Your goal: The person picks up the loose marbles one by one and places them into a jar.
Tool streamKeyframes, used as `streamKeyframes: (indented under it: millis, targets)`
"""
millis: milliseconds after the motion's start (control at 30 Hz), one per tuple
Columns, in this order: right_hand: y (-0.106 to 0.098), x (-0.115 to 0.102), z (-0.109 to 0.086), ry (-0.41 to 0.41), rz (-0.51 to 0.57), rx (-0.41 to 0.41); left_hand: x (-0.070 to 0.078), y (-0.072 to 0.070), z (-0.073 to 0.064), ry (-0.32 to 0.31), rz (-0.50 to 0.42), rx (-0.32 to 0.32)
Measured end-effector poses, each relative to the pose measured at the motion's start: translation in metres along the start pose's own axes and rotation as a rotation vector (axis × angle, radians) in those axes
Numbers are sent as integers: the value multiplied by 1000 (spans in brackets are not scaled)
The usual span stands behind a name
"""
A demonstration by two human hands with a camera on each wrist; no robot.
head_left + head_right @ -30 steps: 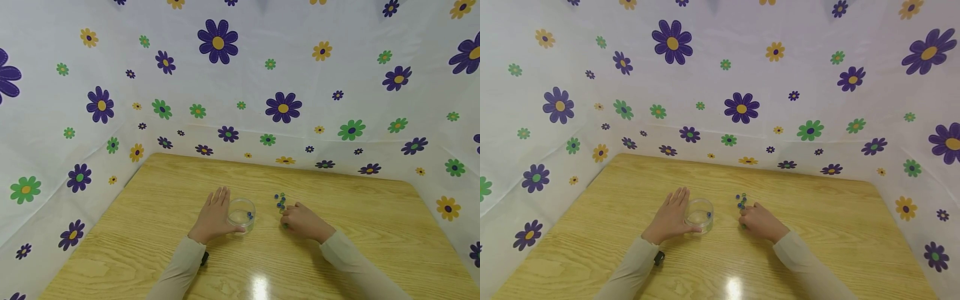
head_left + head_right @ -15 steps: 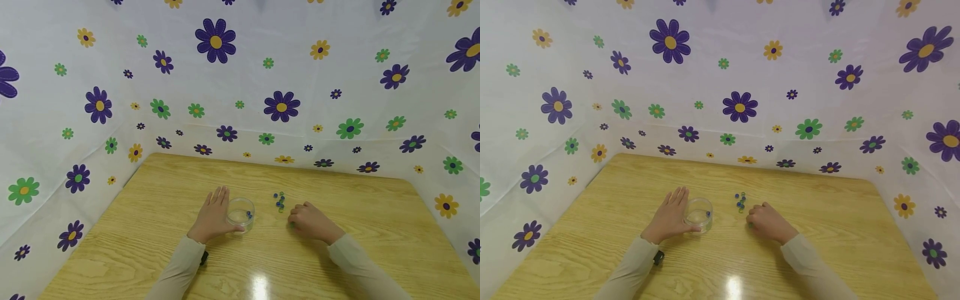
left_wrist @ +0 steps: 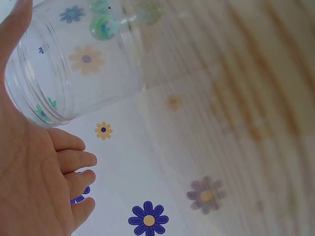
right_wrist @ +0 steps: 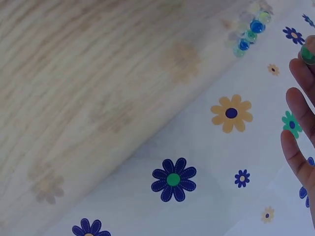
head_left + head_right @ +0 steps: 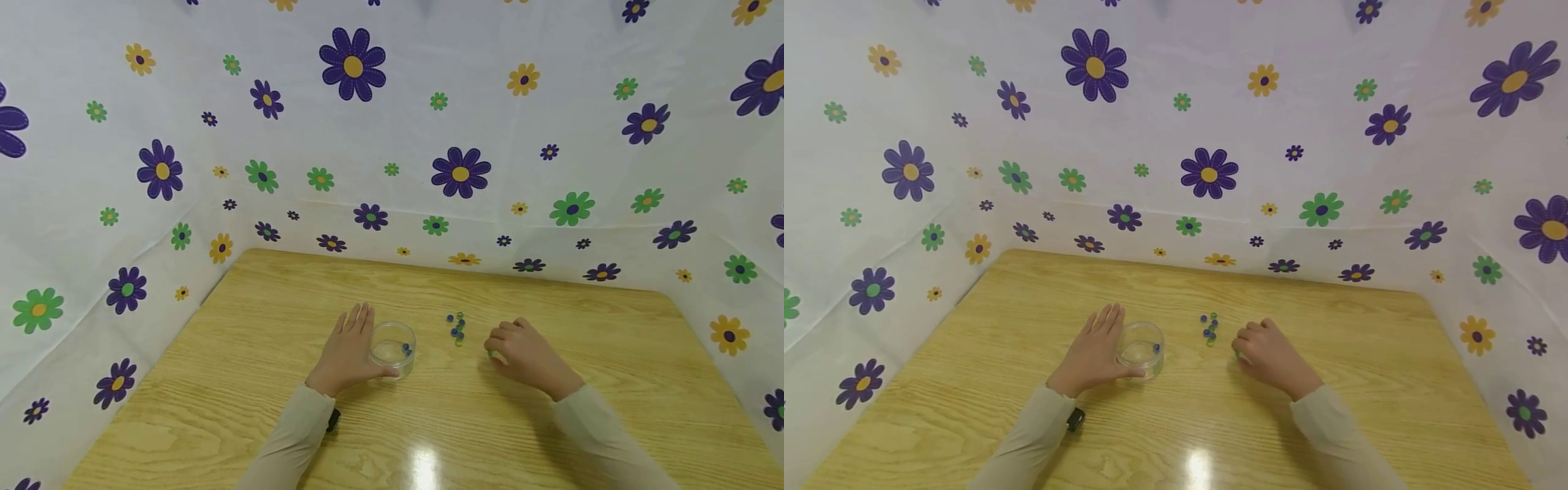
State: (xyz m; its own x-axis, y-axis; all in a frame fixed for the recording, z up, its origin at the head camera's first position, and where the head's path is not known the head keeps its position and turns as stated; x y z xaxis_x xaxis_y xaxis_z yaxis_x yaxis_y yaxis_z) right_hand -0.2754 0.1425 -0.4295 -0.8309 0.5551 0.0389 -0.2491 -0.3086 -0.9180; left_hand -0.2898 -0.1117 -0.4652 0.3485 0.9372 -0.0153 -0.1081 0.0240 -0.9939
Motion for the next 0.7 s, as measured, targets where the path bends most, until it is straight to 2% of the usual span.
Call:
streamKeyframes:
  millis: [300,700]
  targets:
    - [-25,-7,1,-78,-57,164,-1,2,1,-20,21,-41]
    - [-48,-18,11,-136,-58,274,0,1,0,-23,27,-43]
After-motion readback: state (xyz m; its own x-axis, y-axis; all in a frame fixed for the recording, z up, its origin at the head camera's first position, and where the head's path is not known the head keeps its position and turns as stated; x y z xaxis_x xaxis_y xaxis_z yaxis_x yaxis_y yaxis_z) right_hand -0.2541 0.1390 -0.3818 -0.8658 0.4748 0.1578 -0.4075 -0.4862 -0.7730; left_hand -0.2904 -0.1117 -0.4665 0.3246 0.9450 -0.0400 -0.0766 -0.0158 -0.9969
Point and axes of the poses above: each hand's wrist, its own z-axis towards the middle knuckle, its own y-axis out of the palm, x = y × z, the point moved 7 cm from there along z, towards the middle knuckle, and after that the axes turned 13 degrees about z, right-handed, at the moved point
